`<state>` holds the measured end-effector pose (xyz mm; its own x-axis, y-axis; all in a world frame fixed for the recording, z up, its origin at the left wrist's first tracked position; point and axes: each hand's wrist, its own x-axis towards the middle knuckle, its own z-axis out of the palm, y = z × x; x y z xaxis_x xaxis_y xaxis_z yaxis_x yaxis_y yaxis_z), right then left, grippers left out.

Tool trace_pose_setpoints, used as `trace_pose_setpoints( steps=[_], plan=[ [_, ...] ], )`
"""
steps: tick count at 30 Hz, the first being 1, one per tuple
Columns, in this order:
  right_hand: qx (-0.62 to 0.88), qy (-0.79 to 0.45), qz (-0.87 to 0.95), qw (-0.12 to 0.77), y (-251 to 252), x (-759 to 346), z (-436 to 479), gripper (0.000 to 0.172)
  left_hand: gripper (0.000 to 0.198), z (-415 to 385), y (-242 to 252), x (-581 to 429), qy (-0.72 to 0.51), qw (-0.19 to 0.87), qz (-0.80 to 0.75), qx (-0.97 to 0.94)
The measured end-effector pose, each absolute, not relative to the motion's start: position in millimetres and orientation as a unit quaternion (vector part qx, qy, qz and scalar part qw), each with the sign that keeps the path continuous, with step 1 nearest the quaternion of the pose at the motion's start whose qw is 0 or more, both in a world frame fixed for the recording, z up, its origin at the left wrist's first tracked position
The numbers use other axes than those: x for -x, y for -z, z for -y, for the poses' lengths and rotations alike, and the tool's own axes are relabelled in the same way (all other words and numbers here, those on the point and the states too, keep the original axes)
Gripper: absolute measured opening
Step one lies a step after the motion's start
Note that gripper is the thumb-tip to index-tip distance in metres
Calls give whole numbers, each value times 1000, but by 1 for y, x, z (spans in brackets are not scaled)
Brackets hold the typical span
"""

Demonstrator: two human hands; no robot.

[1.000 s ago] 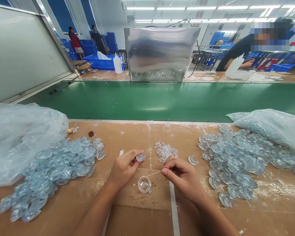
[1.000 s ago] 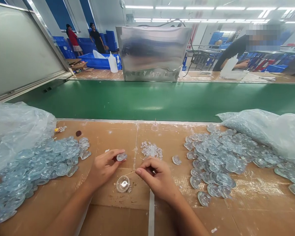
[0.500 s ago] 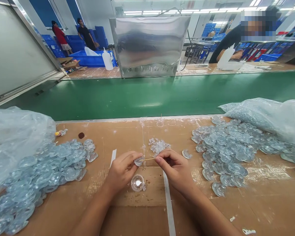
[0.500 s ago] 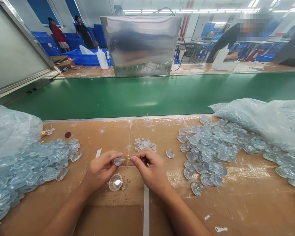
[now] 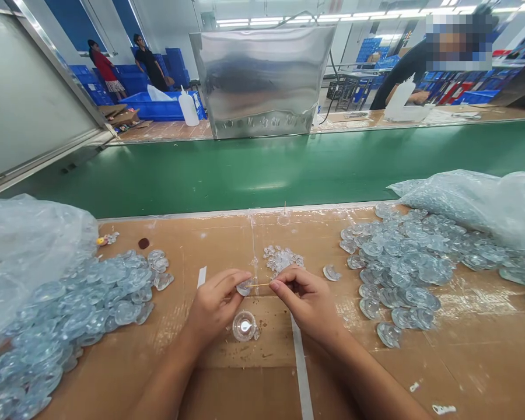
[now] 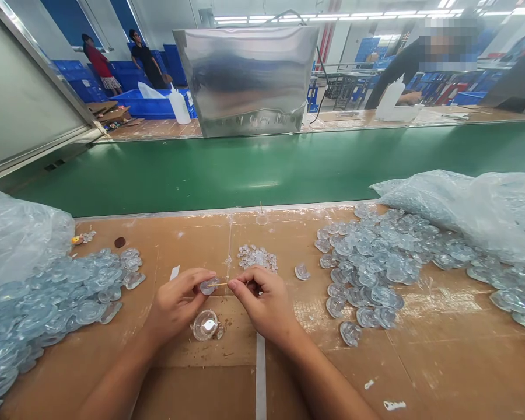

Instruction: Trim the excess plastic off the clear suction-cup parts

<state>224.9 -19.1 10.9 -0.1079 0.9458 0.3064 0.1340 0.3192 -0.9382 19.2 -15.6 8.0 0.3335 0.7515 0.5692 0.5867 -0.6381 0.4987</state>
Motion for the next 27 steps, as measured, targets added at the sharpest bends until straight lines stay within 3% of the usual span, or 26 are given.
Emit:
trace_pose_setpoints(
  steps=[27],
  plan=[
    [436,-407,633,494,-5,-222,19,23,29,15,-10,-13,-384,86,-423,-816]
  ],
)
